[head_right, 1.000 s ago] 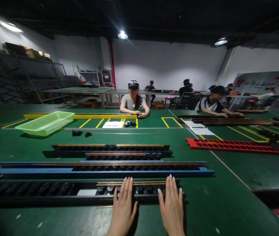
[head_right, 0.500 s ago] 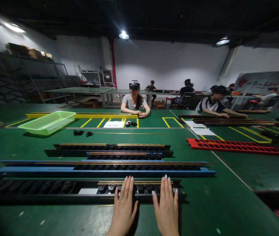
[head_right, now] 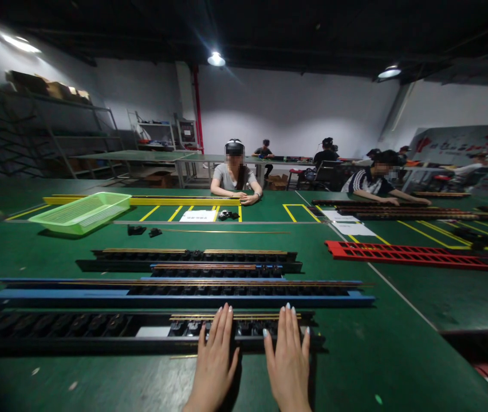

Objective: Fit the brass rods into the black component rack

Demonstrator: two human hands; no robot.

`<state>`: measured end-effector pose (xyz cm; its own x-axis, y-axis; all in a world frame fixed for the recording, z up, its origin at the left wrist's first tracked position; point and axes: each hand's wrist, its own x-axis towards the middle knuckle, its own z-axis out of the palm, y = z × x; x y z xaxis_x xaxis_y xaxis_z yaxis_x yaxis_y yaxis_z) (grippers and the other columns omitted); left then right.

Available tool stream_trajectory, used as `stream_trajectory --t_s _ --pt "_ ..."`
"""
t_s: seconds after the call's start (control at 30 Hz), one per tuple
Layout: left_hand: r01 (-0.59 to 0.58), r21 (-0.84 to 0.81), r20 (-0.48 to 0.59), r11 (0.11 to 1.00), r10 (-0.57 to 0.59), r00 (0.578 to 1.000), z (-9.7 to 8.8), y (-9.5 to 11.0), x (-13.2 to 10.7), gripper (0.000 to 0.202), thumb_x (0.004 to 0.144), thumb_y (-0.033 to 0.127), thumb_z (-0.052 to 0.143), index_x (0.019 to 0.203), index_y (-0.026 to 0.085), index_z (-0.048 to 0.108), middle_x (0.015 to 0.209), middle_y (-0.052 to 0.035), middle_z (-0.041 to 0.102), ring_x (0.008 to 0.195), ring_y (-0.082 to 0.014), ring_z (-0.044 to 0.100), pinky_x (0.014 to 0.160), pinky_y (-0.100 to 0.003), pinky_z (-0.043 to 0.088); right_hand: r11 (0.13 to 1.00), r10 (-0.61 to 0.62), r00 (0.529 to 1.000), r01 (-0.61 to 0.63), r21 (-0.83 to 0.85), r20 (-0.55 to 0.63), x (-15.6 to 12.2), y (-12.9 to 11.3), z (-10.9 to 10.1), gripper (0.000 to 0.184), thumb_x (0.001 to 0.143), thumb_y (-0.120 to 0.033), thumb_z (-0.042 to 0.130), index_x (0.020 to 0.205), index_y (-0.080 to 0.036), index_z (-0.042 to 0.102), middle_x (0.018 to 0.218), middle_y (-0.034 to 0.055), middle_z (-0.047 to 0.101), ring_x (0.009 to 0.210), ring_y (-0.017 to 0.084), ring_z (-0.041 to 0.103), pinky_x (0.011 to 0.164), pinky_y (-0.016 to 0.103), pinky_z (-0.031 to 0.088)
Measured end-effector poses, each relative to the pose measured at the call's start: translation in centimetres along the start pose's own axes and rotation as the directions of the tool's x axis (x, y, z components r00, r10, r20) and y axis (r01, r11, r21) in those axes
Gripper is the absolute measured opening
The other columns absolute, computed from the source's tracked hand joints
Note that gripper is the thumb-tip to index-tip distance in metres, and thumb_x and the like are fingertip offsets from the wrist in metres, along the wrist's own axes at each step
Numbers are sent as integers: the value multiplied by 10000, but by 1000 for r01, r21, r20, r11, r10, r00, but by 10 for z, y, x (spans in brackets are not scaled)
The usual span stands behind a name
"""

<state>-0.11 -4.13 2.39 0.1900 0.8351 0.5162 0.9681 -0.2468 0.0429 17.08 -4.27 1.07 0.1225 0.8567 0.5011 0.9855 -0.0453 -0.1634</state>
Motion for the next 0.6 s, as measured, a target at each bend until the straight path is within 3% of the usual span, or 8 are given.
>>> stream_trajectory --t_s 0.2,0.4,0.6 --pt "-5 4 0 1000 5 1000 0 0 -1 724 835 155 393 1493 205 95 1530 -32 306 1413 -184 239 1068 -410 336 999 -40 999 40 15 13 -1 -13 3 669 959 -517 179 1503 -129 152 1513 124 310 1411 242 251 1128 513 178" --pt "-10 -3 -4 1000 10 1000 0 0 0 722 841 158 387 1494 202 83 1529 -34 310 1413 -186 238 1073 -414 329 998 -64 998 64 -6 -17 -3 -11 6 652 966 -496 197 1508 -142 113 1506 114 325 1404 235 269 1130 529 149" --pt "-6 -6 -9 1000 6 1000 1 0 0 722 839 148 380 1493 195 78 1524 -42 321 1407 -191 251 1077 -419 321 1000 6 1000 -6 29 12 1 -25 1 665 961 -517 173 1509 -145 110 1508 128 318 1410 252 253 1121 542 168"
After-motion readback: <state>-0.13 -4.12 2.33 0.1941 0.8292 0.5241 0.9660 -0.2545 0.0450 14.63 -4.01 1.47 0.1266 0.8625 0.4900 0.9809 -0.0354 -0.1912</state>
